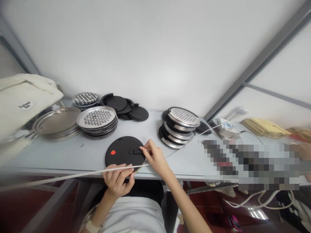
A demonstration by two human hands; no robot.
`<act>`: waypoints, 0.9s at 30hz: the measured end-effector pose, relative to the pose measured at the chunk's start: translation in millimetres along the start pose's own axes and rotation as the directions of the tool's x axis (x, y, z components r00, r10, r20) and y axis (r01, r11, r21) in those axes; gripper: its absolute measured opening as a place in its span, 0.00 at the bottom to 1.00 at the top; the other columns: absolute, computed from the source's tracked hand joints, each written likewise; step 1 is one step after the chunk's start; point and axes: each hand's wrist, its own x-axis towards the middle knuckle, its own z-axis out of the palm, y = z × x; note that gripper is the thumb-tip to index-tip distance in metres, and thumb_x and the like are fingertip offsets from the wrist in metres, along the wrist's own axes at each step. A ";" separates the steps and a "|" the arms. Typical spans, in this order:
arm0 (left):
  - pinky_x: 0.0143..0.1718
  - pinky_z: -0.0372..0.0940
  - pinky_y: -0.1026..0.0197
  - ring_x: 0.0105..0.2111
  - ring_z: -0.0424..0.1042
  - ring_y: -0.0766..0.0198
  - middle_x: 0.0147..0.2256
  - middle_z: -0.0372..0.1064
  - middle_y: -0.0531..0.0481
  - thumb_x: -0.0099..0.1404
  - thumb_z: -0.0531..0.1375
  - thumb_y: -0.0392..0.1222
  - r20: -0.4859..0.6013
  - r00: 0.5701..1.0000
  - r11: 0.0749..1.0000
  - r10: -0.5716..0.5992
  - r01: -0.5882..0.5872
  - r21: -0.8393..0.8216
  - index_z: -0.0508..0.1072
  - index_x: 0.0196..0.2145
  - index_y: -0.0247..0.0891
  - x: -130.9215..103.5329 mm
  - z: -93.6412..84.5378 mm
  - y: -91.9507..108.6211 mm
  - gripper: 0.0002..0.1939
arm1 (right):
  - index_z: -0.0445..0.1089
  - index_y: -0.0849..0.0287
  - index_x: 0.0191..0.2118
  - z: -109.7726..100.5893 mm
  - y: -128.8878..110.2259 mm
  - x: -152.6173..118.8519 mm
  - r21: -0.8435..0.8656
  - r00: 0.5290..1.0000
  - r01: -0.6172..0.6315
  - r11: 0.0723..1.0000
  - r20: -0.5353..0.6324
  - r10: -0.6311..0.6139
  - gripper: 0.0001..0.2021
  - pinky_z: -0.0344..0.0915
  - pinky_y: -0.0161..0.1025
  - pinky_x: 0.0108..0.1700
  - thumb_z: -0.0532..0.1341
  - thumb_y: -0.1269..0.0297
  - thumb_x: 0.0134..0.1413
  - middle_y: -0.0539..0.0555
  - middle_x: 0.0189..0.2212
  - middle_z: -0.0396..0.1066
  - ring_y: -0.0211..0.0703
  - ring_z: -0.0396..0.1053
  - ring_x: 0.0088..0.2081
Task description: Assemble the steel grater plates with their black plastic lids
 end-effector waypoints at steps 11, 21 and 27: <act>0.43 0.58 0.55 0.31 0.71 0.63 0.30 0.75 0.53 0.56 0.61 0.36 0.013 1.000 1.000 0.000 0.000 -0.001 0.73 0.31 0.40 -2.2 -0.4 -0.9 0.04 | 0.57 0.56 0.32 -0.4 -3.2 -0.1 -0.024 1.000 0.009 1.000 0.002 -0.009 0.11 0.51 0.33 0.26 0.52 0.56 0.63 0.43 0.19 0.52 0.34 0.51 0.21; 0.42 0.58 0.55 0.30 0.71 0.62 0.29 0.75 0.52 0.57 0.60 0.36 0.006 1.000 1.000 0.006 -0.006 -0.001 0.73 0.31 0.40 0.6 -0.4 -0.1 0.03 | 0.57 0.56 0.32 -1.0 -2.2 0.1 -0.022 1.000 0.002 1.000 0.008 -0.002 0.11 0.52 0.33 0.26 0.52 0.57 0.63 0.43 0.19 0.55 0.34 0.53 0.21; 0.41 0.58 0.56 0.29 0.71 0.63 0.29 0.75 0.53 0.57 0.60 0.36 0.005 1.000 1.000 0.003 -0.003 0.008 0.73 0.31 0.41 1.1 -0.5 0.2 0.03 | 0.57 0.56 0.32 -0.1 -2.1 -0.1 -0.027 1.000 0.004 1.000 -0.002 -0.004 0.11 0.53 0.33 0.26 0.51 0.57 0.63 0.44 0.19 0.55 0.35 0.53 0.21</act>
